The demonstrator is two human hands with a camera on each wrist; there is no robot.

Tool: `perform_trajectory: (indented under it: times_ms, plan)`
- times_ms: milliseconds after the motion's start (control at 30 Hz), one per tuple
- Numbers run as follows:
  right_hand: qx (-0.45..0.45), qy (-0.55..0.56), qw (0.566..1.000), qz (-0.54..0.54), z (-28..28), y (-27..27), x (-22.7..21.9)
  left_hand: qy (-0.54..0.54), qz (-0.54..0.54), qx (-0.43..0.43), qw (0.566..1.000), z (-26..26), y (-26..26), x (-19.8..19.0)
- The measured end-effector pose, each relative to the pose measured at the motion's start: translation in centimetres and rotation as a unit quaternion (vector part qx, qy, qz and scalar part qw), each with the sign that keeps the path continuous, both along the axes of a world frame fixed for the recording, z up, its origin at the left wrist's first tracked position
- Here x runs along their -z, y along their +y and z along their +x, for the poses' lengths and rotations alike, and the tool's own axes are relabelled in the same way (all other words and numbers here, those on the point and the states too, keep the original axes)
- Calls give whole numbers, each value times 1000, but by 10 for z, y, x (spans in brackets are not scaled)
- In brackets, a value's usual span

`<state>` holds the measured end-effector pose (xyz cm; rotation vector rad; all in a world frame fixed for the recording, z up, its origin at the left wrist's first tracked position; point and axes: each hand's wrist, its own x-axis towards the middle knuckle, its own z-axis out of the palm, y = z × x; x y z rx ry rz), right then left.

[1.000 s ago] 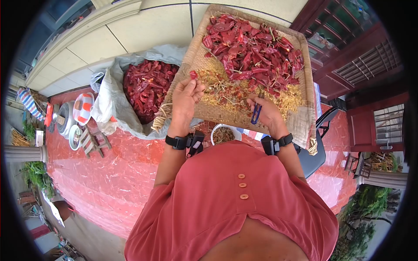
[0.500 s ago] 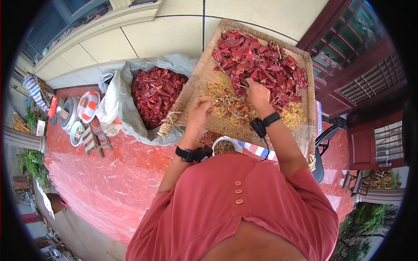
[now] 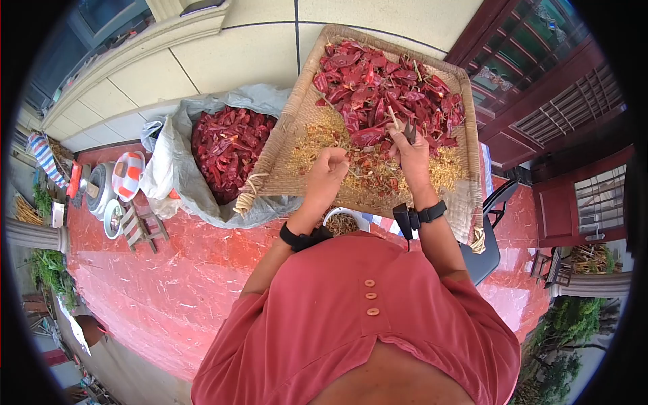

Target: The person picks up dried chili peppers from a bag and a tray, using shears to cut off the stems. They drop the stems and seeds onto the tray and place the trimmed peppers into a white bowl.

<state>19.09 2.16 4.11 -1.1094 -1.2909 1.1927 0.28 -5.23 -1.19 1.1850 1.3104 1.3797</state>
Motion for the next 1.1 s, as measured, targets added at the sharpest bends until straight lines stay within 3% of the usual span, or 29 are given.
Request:
perform_trajectory:
  times_ms: [67,100,200,233,333,367,433,467,500,567,667,700,733,767,800,933,1100]
  plan:
    - [-15,0,999,-52,2,-14,-9,138,112,-57,982,17,2,-2]
    - [-32,-3,998,-57,4,-19,-11,209,110,-48,970,19,-8,-33]
    - [-97,-41,994,-31,3,-33,-24,377,196,-28,905,21,-1,-32]
    - [-94,-57,994,-10,2,-35,-19,373,218,-34,901,21,0,-31]
    - [-146,-97,983,50,1,-38,-18,311,186,69,930,17,6,-21]
    - [-145,-95,985,9,1,-43,-23,252,160,104,949,16,5,-18]
    - [-135,-113,984,38,0,-40,-5,130,106,170,971,15,1,-26]
    - [-131,-122,982,54,0,-37,3,175,123,140,967,16,1,-24]
    - [-103,-201,964,138,-5,-41,0,220,139,109,960,20,1,-20]
    - [-43,-349,886,301,-20,-53,-10,271,158,75,946,21,2,-6]
    - [-40,-410,841,351,-30,-60,-15,252,133,75,956,19,0,4]
    - [-29,-410,856,314,-31,-62,-15,216,100,77,968,19,-5,-8]
    - [-46,-284,931,222,-32,-61,-10,179,67,77,979,19,-8,-16]
    - [-60,-151,979,123,-32,-58,-2,178,84,78,977,18,-9,-17]
    - [-72,-13,997,19,-34,-56,2,178,101,81,976,18,-11,-17]
    - [-152,135,970,-135,-21,-51,-4,202,160,62,964,15,-14,-19]
    - [-144,269,922,-237,-23,-52,-5,183,184,78,962,11,-19,-29]
